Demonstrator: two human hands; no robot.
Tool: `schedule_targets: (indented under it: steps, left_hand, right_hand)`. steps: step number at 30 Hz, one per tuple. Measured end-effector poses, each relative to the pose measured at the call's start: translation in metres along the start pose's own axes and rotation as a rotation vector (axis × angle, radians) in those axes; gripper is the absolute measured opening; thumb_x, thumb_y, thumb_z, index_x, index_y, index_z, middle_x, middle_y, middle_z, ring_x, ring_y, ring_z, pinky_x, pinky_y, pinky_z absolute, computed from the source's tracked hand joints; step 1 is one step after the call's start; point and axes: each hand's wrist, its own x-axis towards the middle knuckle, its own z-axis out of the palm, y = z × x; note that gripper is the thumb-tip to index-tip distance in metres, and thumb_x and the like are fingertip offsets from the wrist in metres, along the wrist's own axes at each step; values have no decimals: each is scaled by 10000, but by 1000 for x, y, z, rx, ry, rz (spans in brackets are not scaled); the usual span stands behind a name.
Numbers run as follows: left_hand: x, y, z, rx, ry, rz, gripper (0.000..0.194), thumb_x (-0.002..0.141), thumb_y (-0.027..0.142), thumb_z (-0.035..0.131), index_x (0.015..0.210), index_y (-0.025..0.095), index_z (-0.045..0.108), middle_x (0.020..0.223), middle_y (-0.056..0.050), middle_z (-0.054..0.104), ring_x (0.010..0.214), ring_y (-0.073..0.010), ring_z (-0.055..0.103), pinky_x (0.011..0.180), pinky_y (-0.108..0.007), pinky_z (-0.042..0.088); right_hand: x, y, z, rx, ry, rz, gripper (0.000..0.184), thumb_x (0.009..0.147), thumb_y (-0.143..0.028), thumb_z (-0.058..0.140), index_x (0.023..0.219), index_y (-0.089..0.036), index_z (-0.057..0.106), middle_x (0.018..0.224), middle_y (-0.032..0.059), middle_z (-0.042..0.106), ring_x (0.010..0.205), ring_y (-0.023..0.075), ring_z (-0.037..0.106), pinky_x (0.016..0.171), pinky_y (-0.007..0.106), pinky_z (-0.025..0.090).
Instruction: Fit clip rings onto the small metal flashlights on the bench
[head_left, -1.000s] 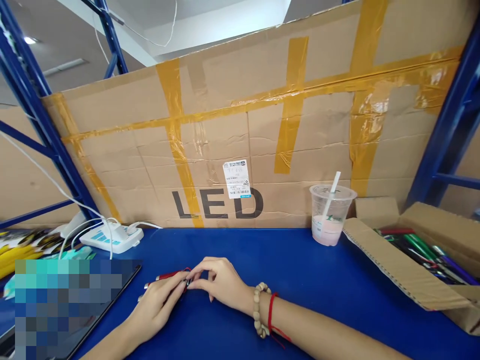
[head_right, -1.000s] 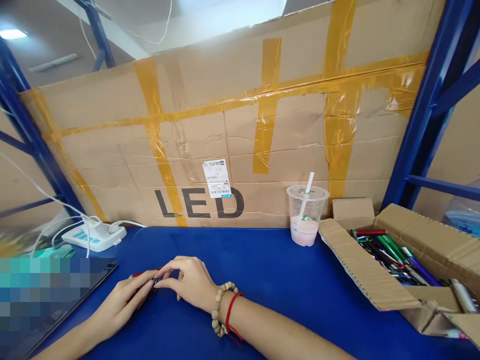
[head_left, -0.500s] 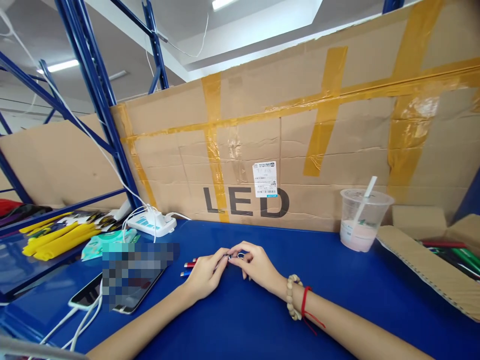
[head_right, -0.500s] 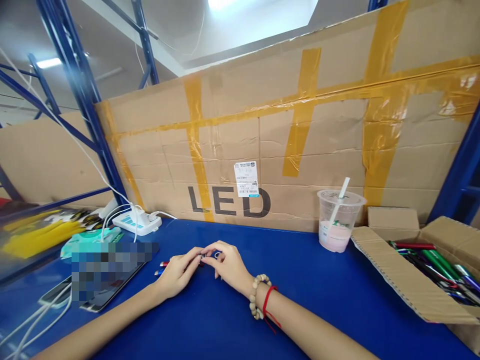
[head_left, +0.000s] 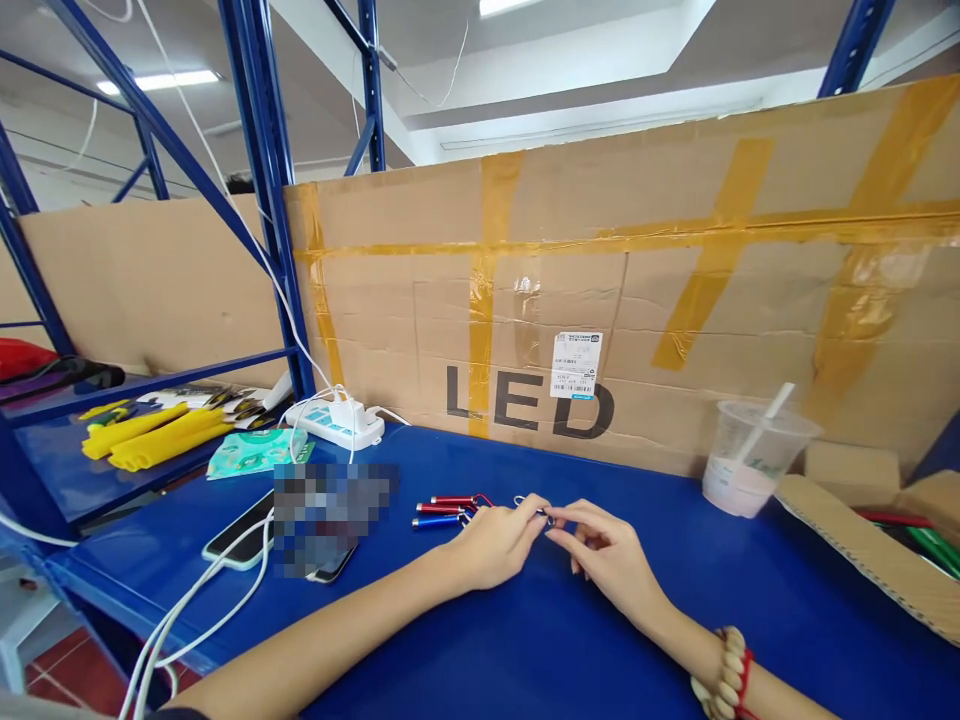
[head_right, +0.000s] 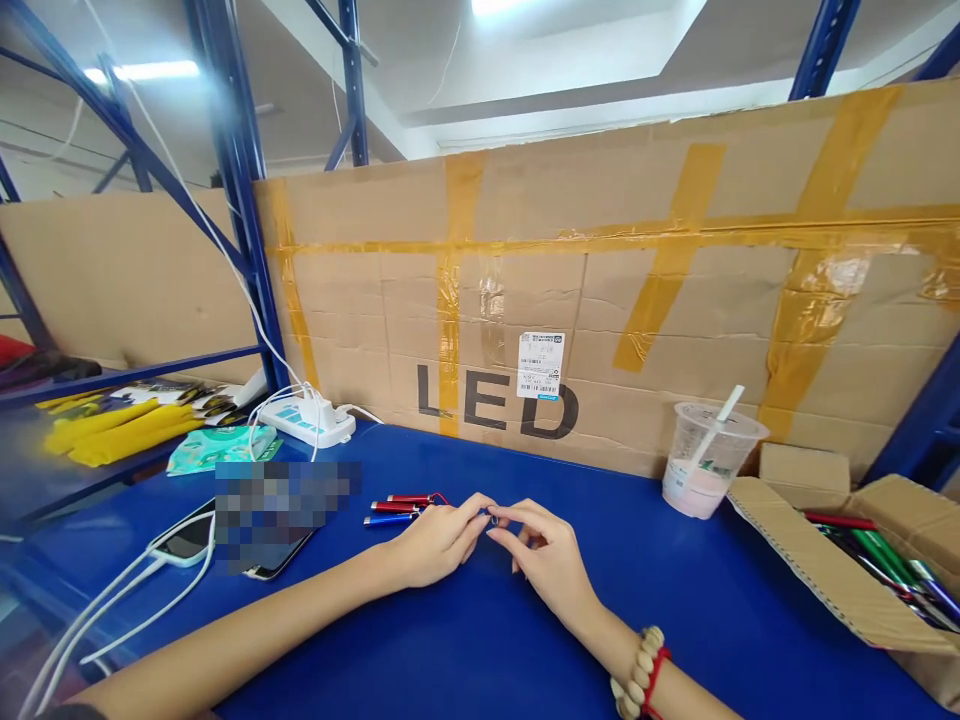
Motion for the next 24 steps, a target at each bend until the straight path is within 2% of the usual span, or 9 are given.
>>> schedule_targets:
  steps: [5,8,17,24]
  left_hand:
    - [3,-9,3,-288,-74,10,245,940,283,248,1092,203,422,560,53,508,548,-105,524,606,-194,402]
    - [-2,-16,5,-411,-106,24,245,934,289,273,1093,193,433,556,59,495,559,-92,511,610,-185,399]
    - [-4,-24,8,-635,-182,57,212,909,278,373,1010,146,504,551,48,489,546,-74,485,599,-171,388]
    - [2,-28,8,-776,-240,-28,298,890,358,418,994,109,544,551,23,505,542,-83,469,565,-179,369]
  right_hand:
    - [-4,-2,-6,-94,-32,23,253,772,-376,593,883,-170,688,845,68,592,405,62,519,316,186,394]
    - [-3,-3,-5,-105,-74,39,264,754,-393,609,856,-166,698,820,67,598,398,64,512,317,191,401]
    - [-4,-3,-4,-95,-141,39,244,734,-410,631,771,-183,710,747,54,608,383,71,502,343,208,439]
    - [-7,0,-6,-125,-164,21,247,737,-408,635,804,-175,682,826,53,609,393,62,518,411,218,463]
